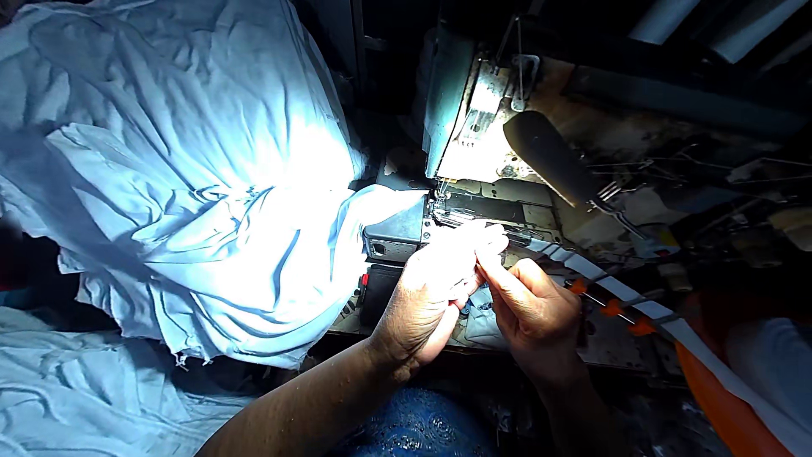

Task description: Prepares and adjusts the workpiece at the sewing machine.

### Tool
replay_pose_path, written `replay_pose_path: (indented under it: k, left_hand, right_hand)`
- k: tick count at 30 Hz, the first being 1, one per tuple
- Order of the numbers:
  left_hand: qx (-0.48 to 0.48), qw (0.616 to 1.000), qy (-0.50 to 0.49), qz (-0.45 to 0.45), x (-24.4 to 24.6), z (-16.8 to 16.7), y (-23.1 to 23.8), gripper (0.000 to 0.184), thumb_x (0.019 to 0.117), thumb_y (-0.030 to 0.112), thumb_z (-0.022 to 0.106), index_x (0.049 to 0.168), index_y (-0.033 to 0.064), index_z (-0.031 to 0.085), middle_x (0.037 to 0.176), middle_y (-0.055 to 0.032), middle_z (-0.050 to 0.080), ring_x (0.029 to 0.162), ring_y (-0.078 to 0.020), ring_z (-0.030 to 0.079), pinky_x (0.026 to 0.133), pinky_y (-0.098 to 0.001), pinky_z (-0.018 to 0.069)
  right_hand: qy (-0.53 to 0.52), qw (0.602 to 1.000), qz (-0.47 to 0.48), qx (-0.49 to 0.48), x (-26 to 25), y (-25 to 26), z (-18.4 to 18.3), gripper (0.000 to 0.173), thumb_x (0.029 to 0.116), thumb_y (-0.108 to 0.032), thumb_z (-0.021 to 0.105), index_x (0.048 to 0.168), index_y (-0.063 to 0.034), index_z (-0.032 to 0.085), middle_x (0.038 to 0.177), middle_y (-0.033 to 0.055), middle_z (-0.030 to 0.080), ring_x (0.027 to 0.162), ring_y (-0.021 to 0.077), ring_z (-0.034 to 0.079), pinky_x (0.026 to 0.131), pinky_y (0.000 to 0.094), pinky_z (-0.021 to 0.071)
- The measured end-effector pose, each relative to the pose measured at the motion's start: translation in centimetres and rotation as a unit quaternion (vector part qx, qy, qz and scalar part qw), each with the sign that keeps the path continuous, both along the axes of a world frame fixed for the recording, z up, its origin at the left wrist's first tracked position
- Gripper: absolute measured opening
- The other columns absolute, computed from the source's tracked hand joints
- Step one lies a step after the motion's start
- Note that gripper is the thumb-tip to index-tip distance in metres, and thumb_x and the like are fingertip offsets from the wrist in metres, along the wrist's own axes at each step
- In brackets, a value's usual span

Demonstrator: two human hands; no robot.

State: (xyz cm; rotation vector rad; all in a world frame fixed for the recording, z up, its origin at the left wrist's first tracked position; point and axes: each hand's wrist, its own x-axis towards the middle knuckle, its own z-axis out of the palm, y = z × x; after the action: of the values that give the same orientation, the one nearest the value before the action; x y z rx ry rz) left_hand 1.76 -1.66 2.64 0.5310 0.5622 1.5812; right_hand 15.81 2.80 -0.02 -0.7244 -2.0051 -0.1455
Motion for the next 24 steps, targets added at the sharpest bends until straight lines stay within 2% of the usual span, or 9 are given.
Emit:
replay_pose_path:
  k: [4, 9, 14, 19, 24]
  left_hand:
    - [0.006, 1.0, -0.008, 0.0, -0.1, -0.2, 0.0, 0.031, 0.1042, -0.002, 0.04, 0.126, -0.0065, 0.061, 0.121, -0.0198, 0.07, 0.115, -0.0228, 0.068, 0.101, -0.0316, 0.0538]
    - [0.008, 1.0, -0.022, 0.015, -0.2, -0.2, 0.1, 0.03, 0.1021, -0.004, 0.043, 0.124, -0.0047, 0.064, 0.117, -0.0182, 0.071, 0.109, -0.0209, 0.07, 0.097, -0.0304, 0.0556]
    - [0.016, 0.999, -0.031, 0.007, -0.3, -0.5, 0.0, 0.033, 0.1021, -0.004, 0.04, 0.128, -0.0053, 0.061, 0.123, -0.0198, 0.068, 0.117, -0.0236, 0.067, 0.101, -0.0331, 0.0532]
    - [0.003, 0.999, -0.048, 0.001, -0.5, -0.3, 0.1, 0.032, 0.1027, -0.002, 0.04, 0.125, -0.0041, 0.063, 0.122, -0.0191, 0.07, 0.114, -0.0215, 0.069, 0.097, -0.0301, 0.0551]
    - [0.0, 0.998, -0.065, -0.013, -0.8, -0.3, 0.1, 0.035, 0.106, 0.0, 0.035, 0.134, -0.0066, 0.056, 0.129, -0.0214, 0.066, 0.121, -0.0255, 0.066, 0.104, -0.0338, 0.0527]
  right_hand:
    - [0.021, 0.999, 0.025, -0.006, 0.0, 0.3, -0.4, 0.018, 0.0964, -0.008, 0.063, 0.097, -0.0032, 0.081, 0.064, 0.0056, 0.052, 0.06, 0.009, 0.049, 0.055, 0.0174, 0.0375]
    - [0.027, 0.999, 0.044, -0.013, -0.1, 0.3, -0.5, 0.019, 0.098, -0.01, 0.063, 0.1, -0.0032, 0.08, 0.064, 0.0056, 0.05, 0.059, 0.0086, 0.048, 0.055, 0.0171, 0.0364]
    - [0.036, 0.998, 0.055, -0.026, 0.0, 0.3, -0.8, 0.019, 0.0978, -0.011, 0.063, 0.101, -0.0033, 0.08, 0.065, 0.0055, 0.051, 0.061, 0.0082, 0.048, 0.056, 0.0169, 0.0374]
    - [0.056, 0.995, 0.07, -0.036, 0.2, 0.3, -1.1, 0.019, 0.0983, -0.013, 0.064, 0.099, -0.0029, 0.08, 0.066, 0.006, 0.052, 0.062, 0.0073, 0.049, 0.058, 0.0152, 0.0383]
    - [0.084, 0.992, 0.086, -0.033, 0.5, -0.1, -1.4, 0.021, 0.1003, -0.016, 0.063, 0.1, 0.0, 0.077, 0.069, 0.0064, 0.053, 0.065, 0.0054, 0.05, 0.062, 0.0123, 0.0407]
